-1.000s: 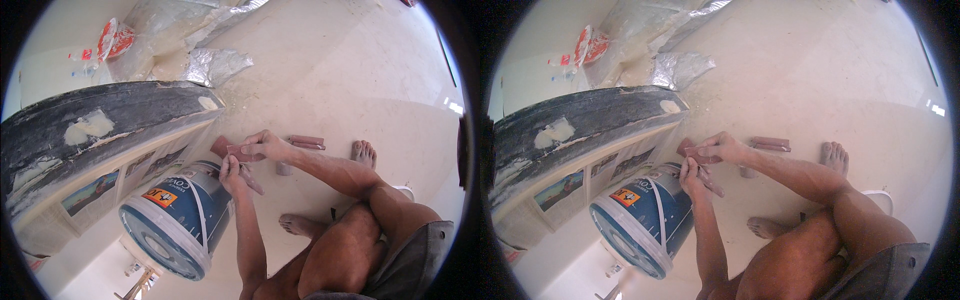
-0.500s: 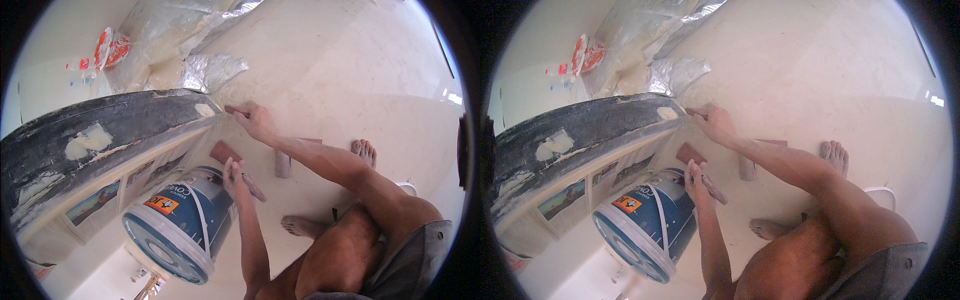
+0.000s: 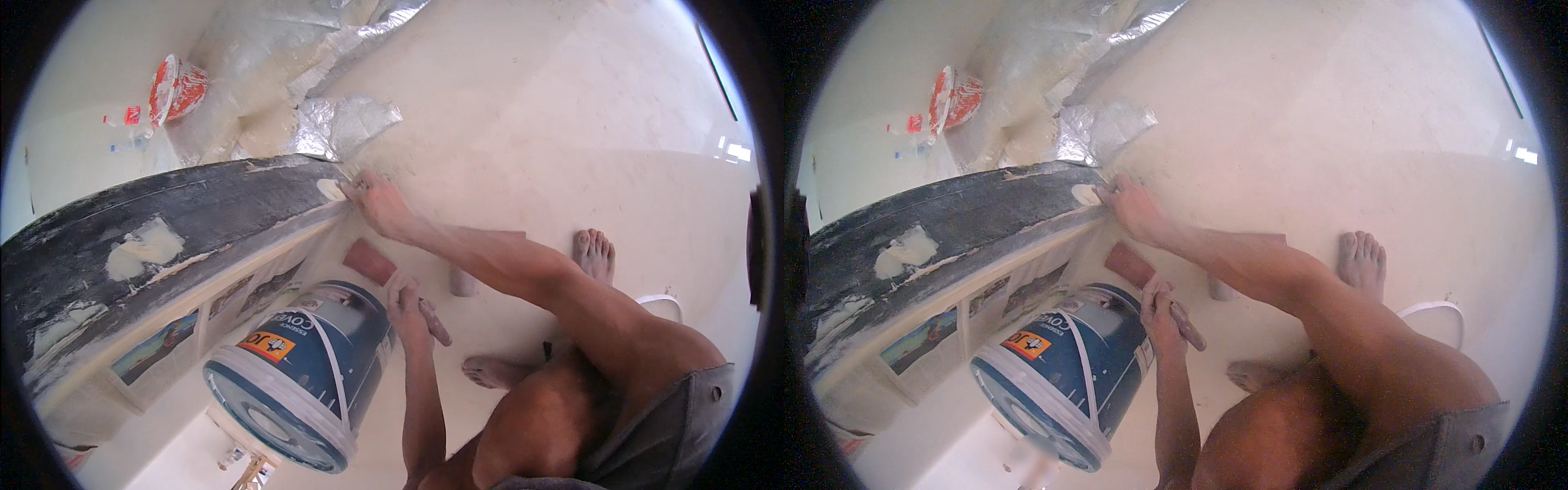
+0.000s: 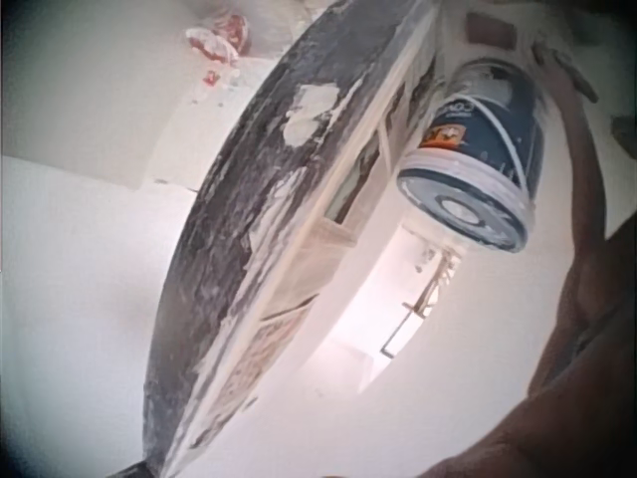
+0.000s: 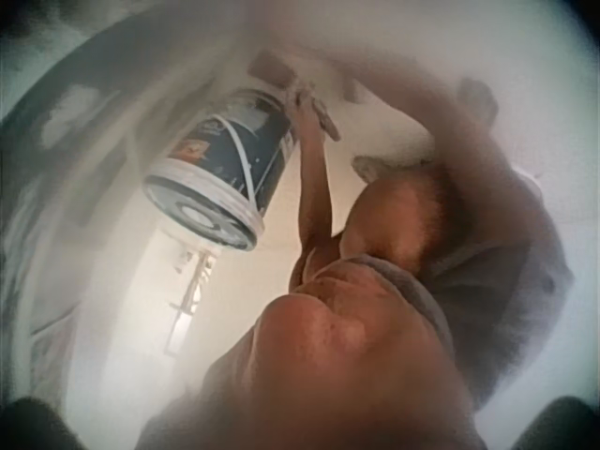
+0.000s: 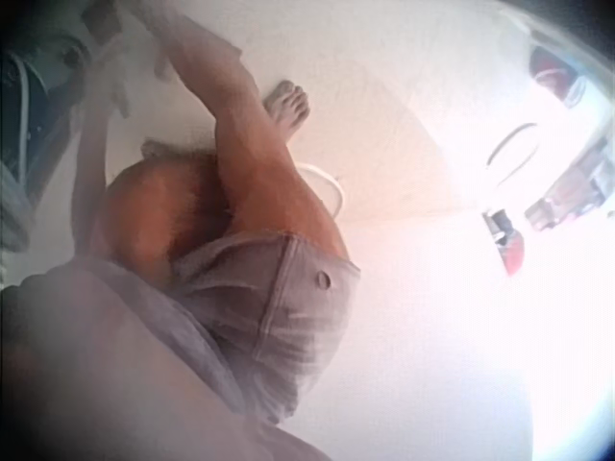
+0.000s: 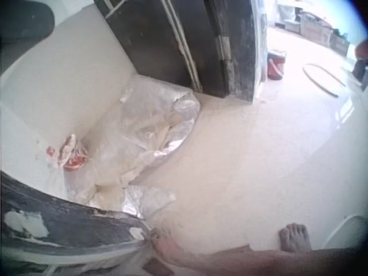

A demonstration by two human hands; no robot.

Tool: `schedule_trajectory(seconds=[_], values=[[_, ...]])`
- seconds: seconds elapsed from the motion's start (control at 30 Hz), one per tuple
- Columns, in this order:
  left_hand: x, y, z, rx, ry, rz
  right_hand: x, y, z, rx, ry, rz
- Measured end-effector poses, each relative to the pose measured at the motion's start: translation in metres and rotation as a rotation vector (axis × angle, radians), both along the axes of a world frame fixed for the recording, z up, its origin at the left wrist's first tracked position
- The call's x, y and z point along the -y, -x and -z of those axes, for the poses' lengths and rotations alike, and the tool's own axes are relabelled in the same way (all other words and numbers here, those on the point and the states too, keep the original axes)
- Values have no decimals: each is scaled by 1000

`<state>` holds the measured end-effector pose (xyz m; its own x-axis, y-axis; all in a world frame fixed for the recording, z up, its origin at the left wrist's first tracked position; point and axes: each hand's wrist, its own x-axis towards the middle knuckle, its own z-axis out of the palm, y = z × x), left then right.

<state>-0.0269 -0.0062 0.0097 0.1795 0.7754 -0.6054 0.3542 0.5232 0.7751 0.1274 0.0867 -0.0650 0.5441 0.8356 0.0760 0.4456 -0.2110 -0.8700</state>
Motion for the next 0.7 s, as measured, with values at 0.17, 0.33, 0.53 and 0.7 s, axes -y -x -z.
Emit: schedule_trajectory(seconds=[0.17,0.33,0.53,0.7], values=[[1,-8,-8,-27,42,-72,2,2,-12,21,67,-49],[1,-7,-2,-48,45,15,11,-5,-19,26,107,-57],[2,-7,-7,-17,79,17,-7,-10,-7,68,116,-56],[1,-6,0,5,59,34,-7,-17,-9,130,90,-72]])
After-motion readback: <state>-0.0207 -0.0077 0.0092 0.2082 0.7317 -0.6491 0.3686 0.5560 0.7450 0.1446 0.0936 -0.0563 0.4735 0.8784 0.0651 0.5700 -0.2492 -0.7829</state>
